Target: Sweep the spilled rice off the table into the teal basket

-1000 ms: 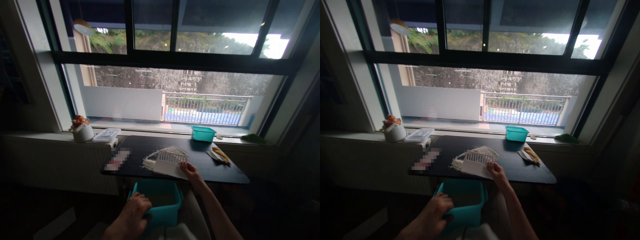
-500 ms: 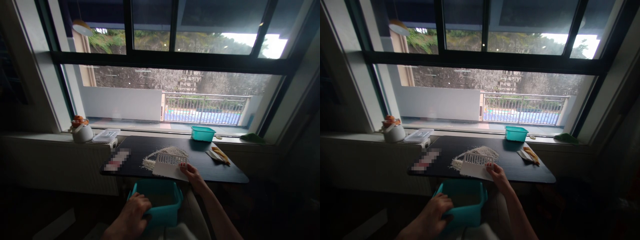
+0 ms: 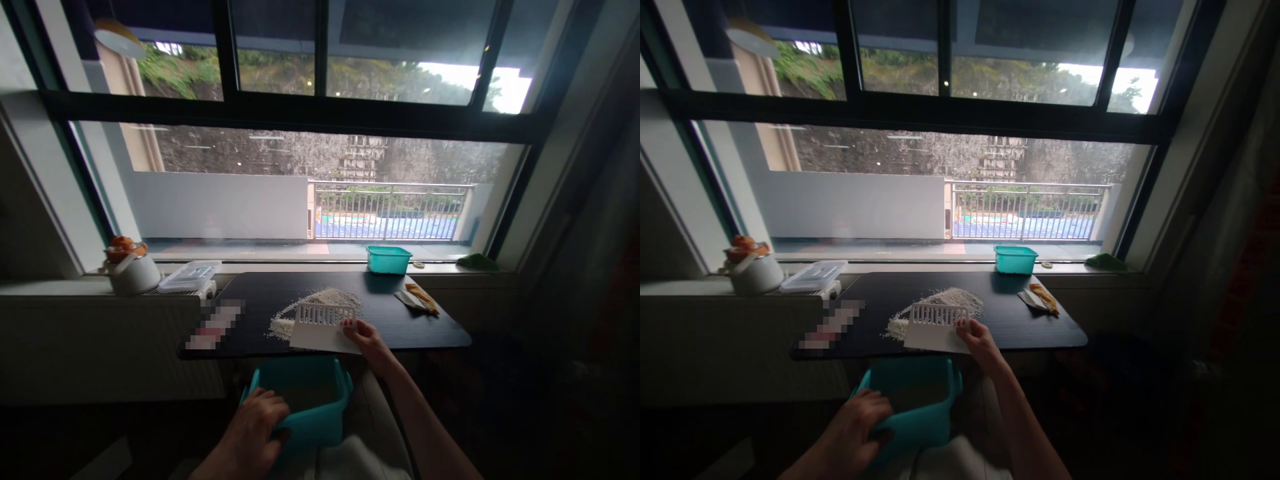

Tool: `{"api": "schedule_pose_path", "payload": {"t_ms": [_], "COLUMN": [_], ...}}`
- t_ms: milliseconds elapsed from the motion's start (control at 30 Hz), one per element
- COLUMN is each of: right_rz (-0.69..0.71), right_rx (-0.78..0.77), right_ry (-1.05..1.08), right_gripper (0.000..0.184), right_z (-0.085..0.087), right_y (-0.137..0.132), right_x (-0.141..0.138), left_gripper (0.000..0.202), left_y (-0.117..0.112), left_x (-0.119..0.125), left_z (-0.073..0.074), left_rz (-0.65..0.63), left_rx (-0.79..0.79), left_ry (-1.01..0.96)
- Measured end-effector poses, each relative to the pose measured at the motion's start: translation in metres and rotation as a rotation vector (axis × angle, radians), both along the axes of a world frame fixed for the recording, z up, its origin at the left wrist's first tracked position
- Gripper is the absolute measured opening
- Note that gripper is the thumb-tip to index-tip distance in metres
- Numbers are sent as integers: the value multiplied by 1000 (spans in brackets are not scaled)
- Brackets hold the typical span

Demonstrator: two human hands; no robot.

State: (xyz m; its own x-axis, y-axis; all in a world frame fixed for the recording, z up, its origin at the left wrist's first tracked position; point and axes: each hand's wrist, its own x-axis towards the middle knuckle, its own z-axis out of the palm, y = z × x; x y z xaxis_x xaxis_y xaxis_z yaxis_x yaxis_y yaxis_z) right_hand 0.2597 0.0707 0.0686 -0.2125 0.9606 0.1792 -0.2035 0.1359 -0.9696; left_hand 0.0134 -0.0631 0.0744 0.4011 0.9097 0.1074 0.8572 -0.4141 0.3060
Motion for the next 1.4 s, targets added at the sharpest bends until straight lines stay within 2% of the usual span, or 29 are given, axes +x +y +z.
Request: {"api": "schedule_pose_path", "payload": {"t_ms": [167,400,667,967,1267,1400], "right_rz": [-16,67,-33,-11,-37,12], "right_rx": [-18,-7,-9,33,-19,-34], "right_ry": [15,-45,14,-25,-7,-18], "right_gripper": [31,30,39,35,37,36], "right_z": [2,-1,18,5,9,9], "right_y": [-3,-9,2,7,2,-4], "right_x": [7,-8,-1,-8,-4,-7], "left_gripper": [5,6,7,7,5,5], "left_y": [-1,-2,0,0,-2,-1], "left_x": [0,0,-2,-1,-2,-2], "left_z": [1,2,-2,0,0,0], "left_rz": [4,11,5,12,12,15], "left_rx": [-4,-9,1,4,-12,-10], "left_ry": [-6,-17,-19,-27,-32,-28]}}
